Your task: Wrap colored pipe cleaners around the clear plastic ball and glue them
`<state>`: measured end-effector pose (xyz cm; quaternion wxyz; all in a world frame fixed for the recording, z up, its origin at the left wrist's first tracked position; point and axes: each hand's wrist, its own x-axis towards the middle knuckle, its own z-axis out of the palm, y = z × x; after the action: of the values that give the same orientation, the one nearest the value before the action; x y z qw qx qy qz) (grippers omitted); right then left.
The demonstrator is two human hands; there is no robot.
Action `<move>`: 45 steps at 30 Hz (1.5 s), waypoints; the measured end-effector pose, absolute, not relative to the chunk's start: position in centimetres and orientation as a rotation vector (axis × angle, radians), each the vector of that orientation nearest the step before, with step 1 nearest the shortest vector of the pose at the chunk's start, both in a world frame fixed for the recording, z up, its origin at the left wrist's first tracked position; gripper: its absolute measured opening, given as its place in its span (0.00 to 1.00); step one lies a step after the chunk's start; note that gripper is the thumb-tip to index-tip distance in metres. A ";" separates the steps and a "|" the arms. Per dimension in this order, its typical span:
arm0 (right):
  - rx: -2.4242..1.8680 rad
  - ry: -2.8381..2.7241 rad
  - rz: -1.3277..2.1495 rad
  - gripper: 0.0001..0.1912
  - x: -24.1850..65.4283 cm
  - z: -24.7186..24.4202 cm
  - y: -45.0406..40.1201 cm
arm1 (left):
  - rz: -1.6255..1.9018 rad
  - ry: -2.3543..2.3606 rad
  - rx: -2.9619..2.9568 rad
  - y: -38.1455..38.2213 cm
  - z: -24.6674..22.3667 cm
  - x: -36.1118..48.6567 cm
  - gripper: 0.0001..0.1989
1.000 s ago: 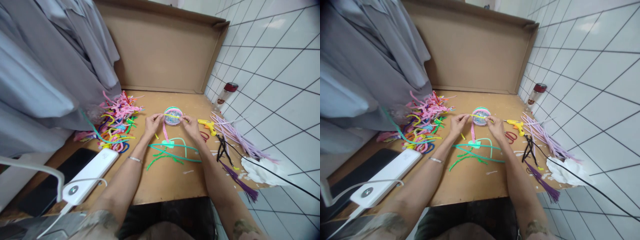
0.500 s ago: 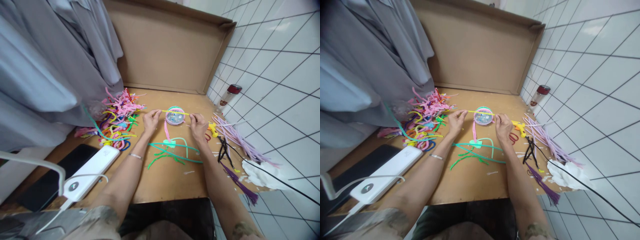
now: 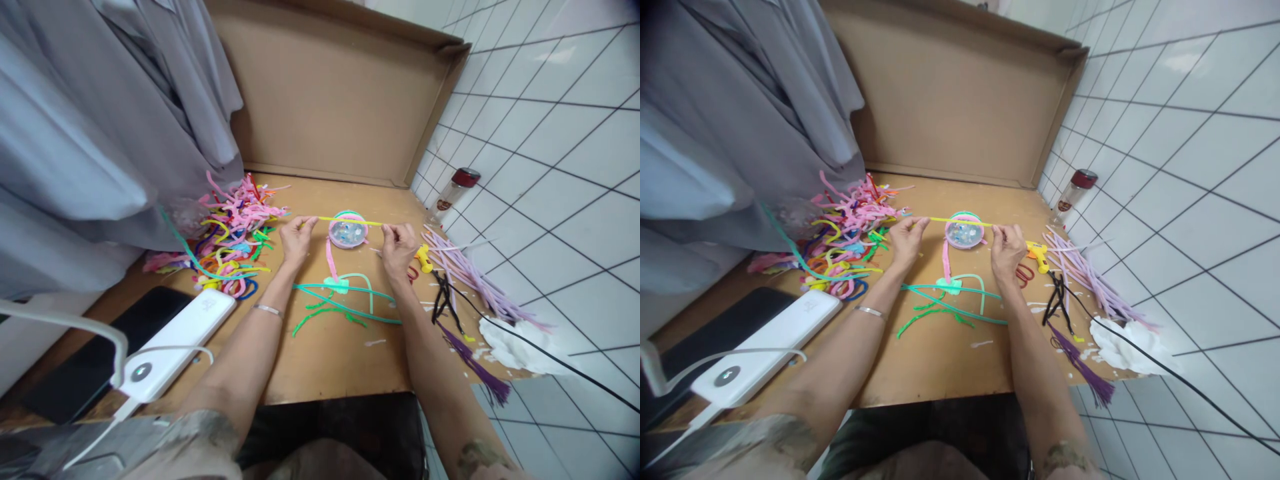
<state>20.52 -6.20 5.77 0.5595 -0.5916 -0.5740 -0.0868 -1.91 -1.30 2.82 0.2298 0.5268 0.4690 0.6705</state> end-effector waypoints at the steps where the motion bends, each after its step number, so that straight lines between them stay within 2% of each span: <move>1: -1.392 -1.355 -0.196 0.17 20.7 5.7 -6.1 | 1.848 1.287 1.444 -1.3 2.8 -1.8 0.12; 12: -1.470 -1.542 -0.327 0.16 21.4 4.8 -5.6 | 1.877 1.212 1.393 -0.9 1.9 -0.8 0.10; 27: -1.367 -1.537 -0.081 0.12 20.8 4.0 -5.3 | 1.797 1.201 1.502 -1.3 1.8 -0.3 0.12; 45: -1.454 -1.426 0.009 0.12 20.8 2.6 -4.6 | 1.735 1.174 1.560 -0.7 1.2 0.1 0.12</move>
<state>20.83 -4.65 2.64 0.5249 -0.6078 -0.5959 0.0037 0.12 -0.68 1.21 0.2617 0.5765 0.4339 0.6410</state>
